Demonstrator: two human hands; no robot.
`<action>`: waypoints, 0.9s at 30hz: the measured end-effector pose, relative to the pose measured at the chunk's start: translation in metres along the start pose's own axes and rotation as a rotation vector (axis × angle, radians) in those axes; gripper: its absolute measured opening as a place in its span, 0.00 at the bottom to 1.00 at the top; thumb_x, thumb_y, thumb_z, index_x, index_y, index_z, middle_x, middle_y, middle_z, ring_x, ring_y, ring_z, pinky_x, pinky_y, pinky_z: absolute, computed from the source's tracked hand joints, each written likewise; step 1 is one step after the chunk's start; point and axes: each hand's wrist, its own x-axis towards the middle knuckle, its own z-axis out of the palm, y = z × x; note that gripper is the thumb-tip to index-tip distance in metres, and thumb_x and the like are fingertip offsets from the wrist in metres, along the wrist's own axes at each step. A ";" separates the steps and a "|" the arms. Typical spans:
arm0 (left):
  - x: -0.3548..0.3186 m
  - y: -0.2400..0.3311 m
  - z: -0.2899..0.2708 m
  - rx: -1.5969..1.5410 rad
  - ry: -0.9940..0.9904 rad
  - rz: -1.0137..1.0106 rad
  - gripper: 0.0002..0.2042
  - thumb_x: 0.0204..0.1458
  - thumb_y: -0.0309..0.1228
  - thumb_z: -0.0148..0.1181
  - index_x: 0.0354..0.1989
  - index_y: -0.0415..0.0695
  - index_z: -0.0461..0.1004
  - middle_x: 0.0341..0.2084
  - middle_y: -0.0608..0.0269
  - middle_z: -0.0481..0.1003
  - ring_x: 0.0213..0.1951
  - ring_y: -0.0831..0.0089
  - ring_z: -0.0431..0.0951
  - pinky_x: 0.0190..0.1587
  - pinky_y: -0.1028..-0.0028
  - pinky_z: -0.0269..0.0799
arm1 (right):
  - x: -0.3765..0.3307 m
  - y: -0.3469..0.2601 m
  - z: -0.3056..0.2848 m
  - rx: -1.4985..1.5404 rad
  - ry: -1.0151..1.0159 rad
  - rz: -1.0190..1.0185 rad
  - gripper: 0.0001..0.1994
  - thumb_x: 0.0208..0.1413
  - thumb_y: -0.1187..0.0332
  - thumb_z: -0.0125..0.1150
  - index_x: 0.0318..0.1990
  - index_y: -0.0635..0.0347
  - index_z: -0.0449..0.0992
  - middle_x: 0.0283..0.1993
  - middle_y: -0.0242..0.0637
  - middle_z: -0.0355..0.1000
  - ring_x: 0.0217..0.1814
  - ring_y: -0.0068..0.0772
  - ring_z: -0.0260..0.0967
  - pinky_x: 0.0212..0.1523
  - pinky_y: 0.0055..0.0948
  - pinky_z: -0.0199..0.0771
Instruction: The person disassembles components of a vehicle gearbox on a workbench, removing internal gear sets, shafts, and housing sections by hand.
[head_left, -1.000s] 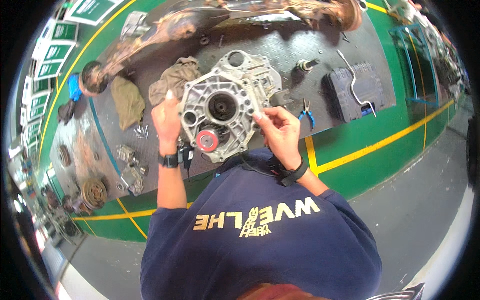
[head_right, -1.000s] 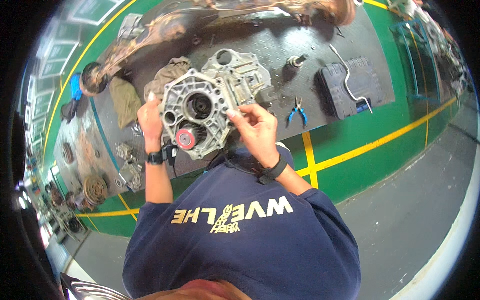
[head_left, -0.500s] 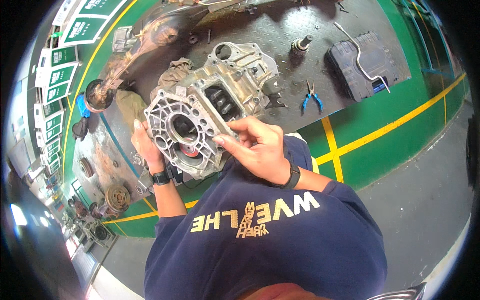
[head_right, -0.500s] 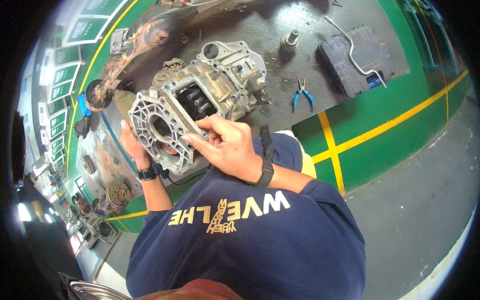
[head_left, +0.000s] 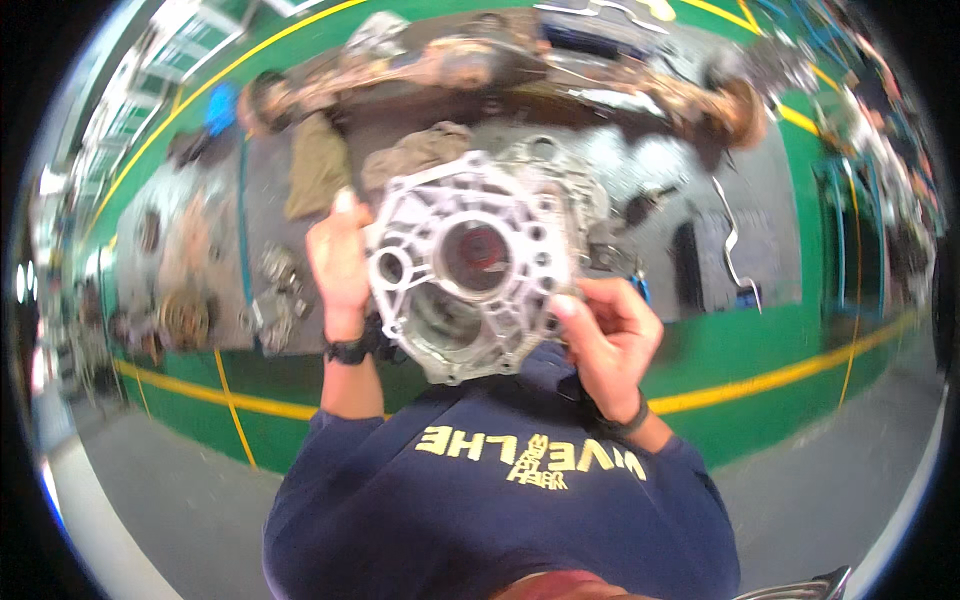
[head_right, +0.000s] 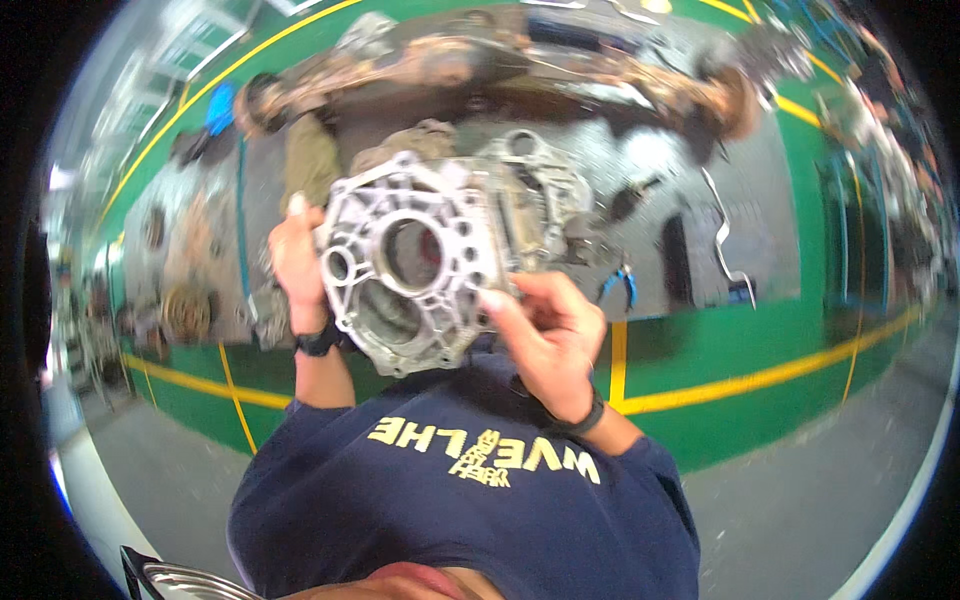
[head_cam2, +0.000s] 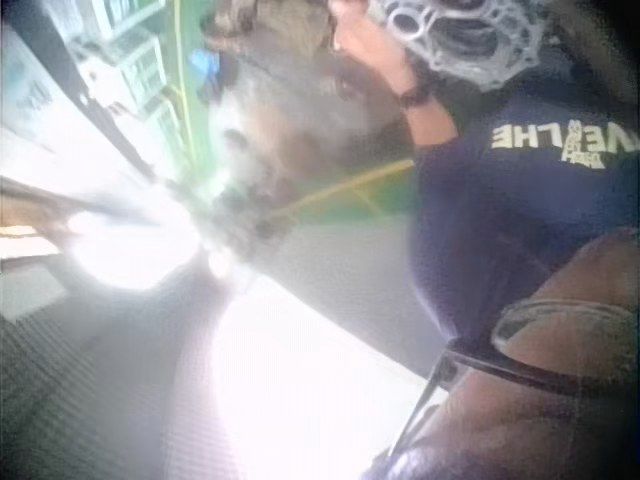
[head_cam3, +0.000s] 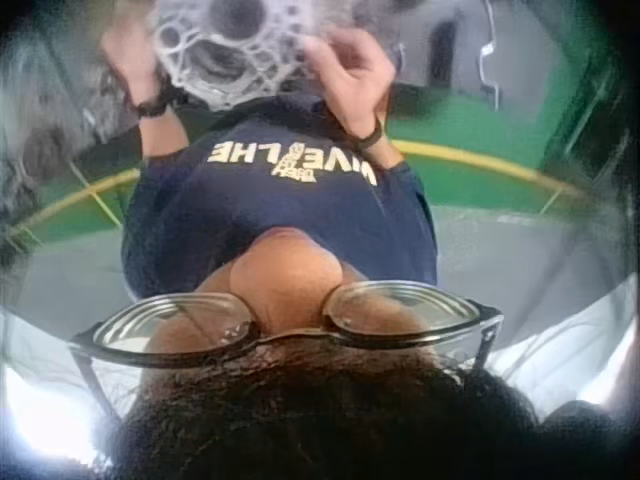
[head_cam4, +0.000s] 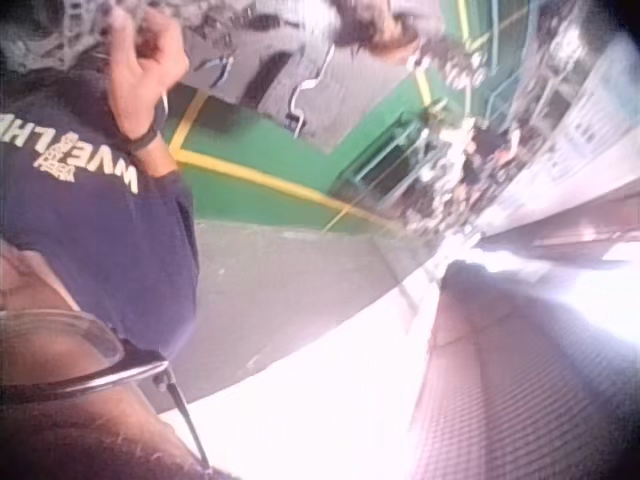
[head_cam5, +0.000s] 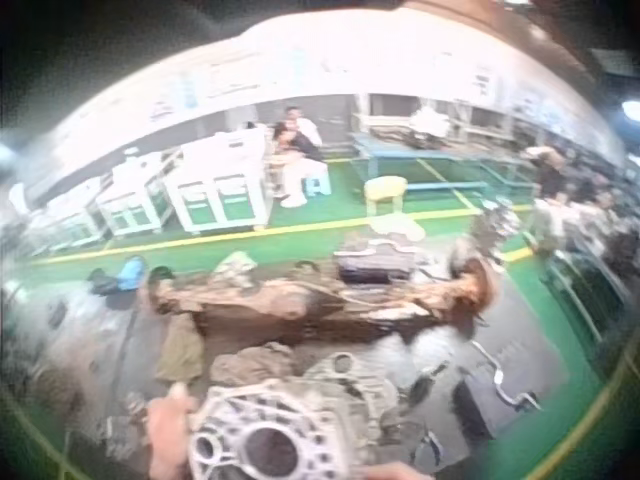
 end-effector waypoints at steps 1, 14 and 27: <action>-0.003 -0.006 -0.005 0.160 0.043 0.112 0.28 0.76 0.39 0.45 0.22 0.35 0.76 0.19 0.63 0.75 0.23 0.76 0.70 0.31 0.65 0.67 | -0.004 -0.005 0.004 0.016 0.008 0.020 0.09 0.59 0.77 0.76 0.44 0.66 0.81 0.26 0.21 0.74 0.24 0.07 0.63 0.24 0.14 0.59; -0.151 0.016 -0.113 0.213 0.587 -0.593 0.31 0.75 0.46 0.51 0.22 0.33 0.76 0.15 0.70 0.68 0.23 0.81 0.64 0.27 0.69 0.59 | 0.038 0.056 0.079 -0.028 -0.762 0.296 0.11 0.62 0.72 0.75 0.40 0.68 0.77 0.22 0.28 0.73 0.17 0.12 0.64 0.16 0.18 0.59; -0.148 -0.215 -0.243 -0.018 0.339 -0.837 0.27 0.71 0.49 0.54 0.27 0.34 0.73 0.16 0.59 0.66 0.22 0.71 0.64 0.29 0.66 0.61 | 0.116 0.173 0.342 -0.432 -0.943 0.090 0.14 0.62 0.61 0.73 0.36 0.65 0.83 0.20 0.32 0.75 0.15 0.19 0.68 0.16 0.25 0.64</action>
